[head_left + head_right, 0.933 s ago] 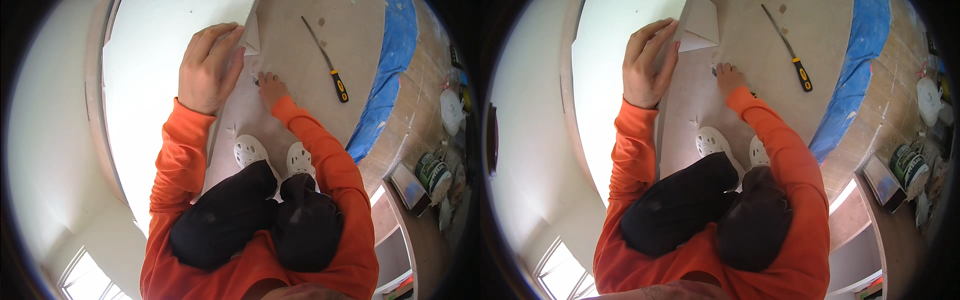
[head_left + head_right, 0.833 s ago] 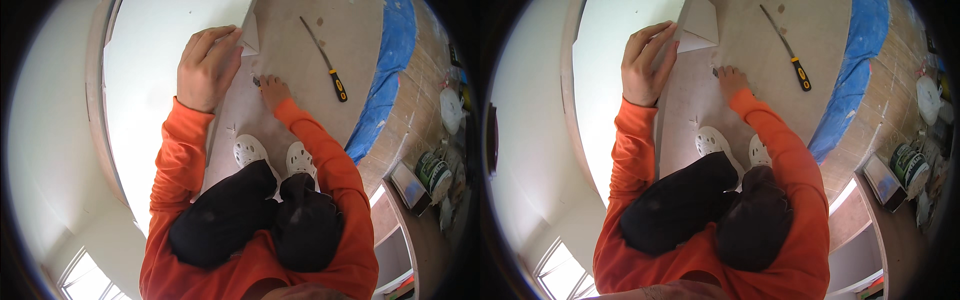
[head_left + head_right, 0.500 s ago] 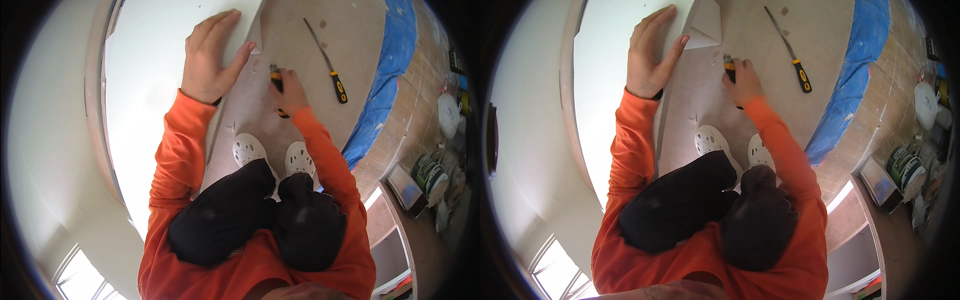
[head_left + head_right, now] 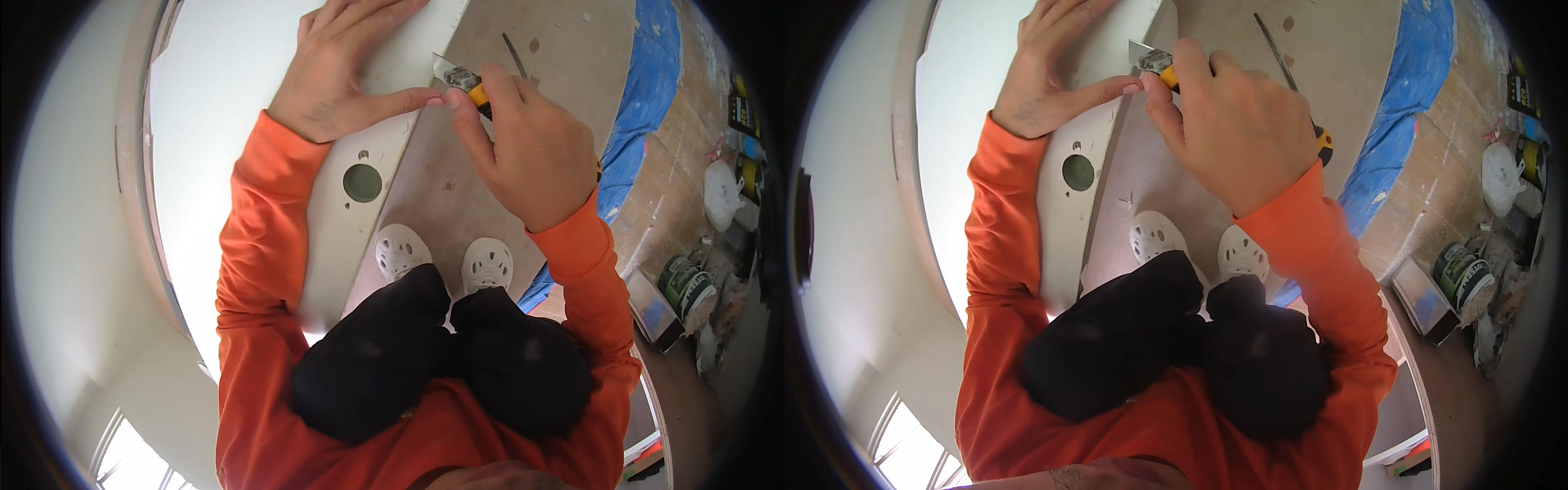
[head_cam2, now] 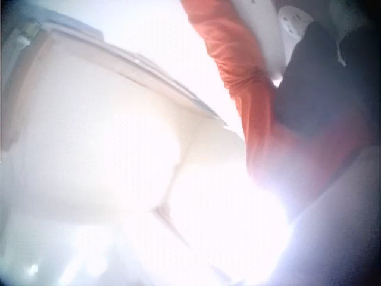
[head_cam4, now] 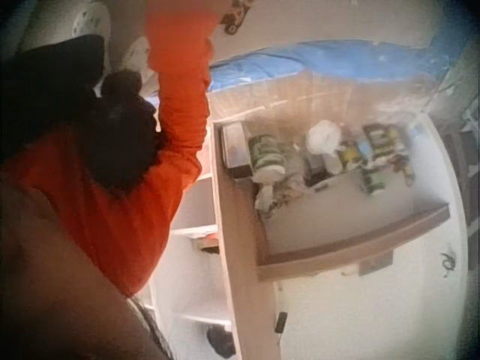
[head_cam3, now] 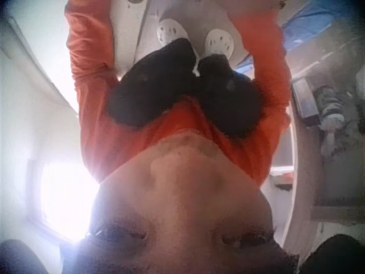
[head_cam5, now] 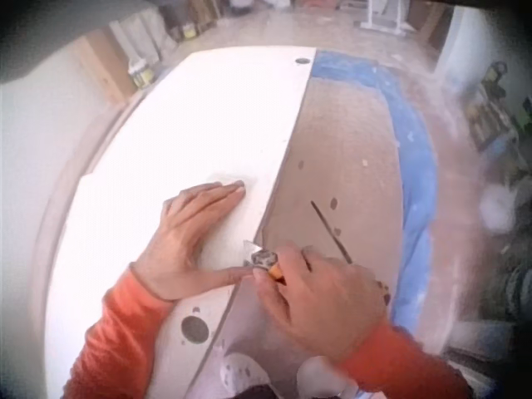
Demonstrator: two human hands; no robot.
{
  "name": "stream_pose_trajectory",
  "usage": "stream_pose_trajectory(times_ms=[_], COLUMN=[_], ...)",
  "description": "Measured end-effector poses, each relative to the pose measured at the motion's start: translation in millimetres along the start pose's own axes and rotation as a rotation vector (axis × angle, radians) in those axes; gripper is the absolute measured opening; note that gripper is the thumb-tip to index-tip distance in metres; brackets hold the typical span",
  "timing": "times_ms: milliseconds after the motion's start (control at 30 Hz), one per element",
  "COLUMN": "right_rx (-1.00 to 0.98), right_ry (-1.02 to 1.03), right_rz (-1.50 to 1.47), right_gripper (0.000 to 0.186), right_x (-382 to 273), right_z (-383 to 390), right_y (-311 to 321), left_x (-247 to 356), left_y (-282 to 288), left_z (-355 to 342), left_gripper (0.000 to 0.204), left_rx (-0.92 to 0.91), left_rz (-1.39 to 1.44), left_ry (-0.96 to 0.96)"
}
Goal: The person uses a utility knife and a metal file to trim and smooth the edge of a white cabinet door. They repeatedly cut along the edge and file the surface to remove excess material.
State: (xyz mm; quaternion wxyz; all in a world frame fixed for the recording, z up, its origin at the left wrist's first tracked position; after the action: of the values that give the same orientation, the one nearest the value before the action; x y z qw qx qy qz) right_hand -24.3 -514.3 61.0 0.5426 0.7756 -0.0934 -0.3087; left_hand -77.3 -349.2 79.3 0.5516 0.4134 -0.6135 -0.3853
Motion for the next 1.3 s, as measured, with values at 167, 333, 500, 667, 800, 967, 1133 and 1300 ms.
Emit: stream_pose_trajectory(times_ms=[167,333,500,667,800,967,1133,1300], right_rx=[-0.189,-0.174,-0.218,-0.184,-0.172,-0.132,-0.110,-0.077], right_ry=[-0.082,-0.060,-0.083,-0.062,-0.067,-0.064,-0.062,-0.074], right_rz=[0.001,0.047,0.058,0.088,0.097,0.130,0.151,0.192], right_gripper=[0.025,0.025,0.025,0.024,0.024,0.025,0.026,0.026], right_x=[-2.1,-3.9,-2.9,-4.7,-4.9,-5.4,-5.9,-9.2], right_z=[-2.9,-5.1,-6.1,-6.5,-5.7,-4.0,-3.2,-3.6], right_y=[3.3,2.1,0.7,1.1,-1.0,-2.6,-4.3,-4.6], left_x=[-4.8,-13.4,-3.0,-4.2,-7.1,-11.4,-8.5,-22.2], left_y=[7.3,-0.1,8.8,7.9,6.9,4.6,2.9,-4.8], left_z=[-8.6,-7.8,-11.4,-12.3,-12.5,-10.5,-13.0,-10.1], left_gripper=[0.088,0.085,0.083,0.083,0.082,0.080,0.079,0.079], left_rx=[-0.028,-0.020,-0.052,-0.053,-0.053,-0.026,-0.033,0.054], left_rz=[0.115,0.090,0.111,0.133,0.129,0.151,0.159,0.167], left_ry=[-0.024,-0.034,0.039,0.049,0.043,0.019,0.042,-0.050])
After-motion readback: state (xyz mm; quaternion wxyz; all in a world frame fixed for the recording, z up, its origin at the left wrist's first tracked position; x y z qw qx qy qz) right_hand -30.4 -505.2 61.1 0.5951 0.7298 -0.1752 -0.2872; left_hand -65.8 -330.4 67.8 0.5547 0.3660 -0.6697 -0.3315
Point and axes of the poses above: each hand's wrist, its own z-axis away from the middle knuckle, its own y-axis out of the back of the hand, x = y × z, the point moved 4 cm from there along -z, towards the middle knuckle, and after that the axes turned 3 degrees about -x, right-handed, at the moved point
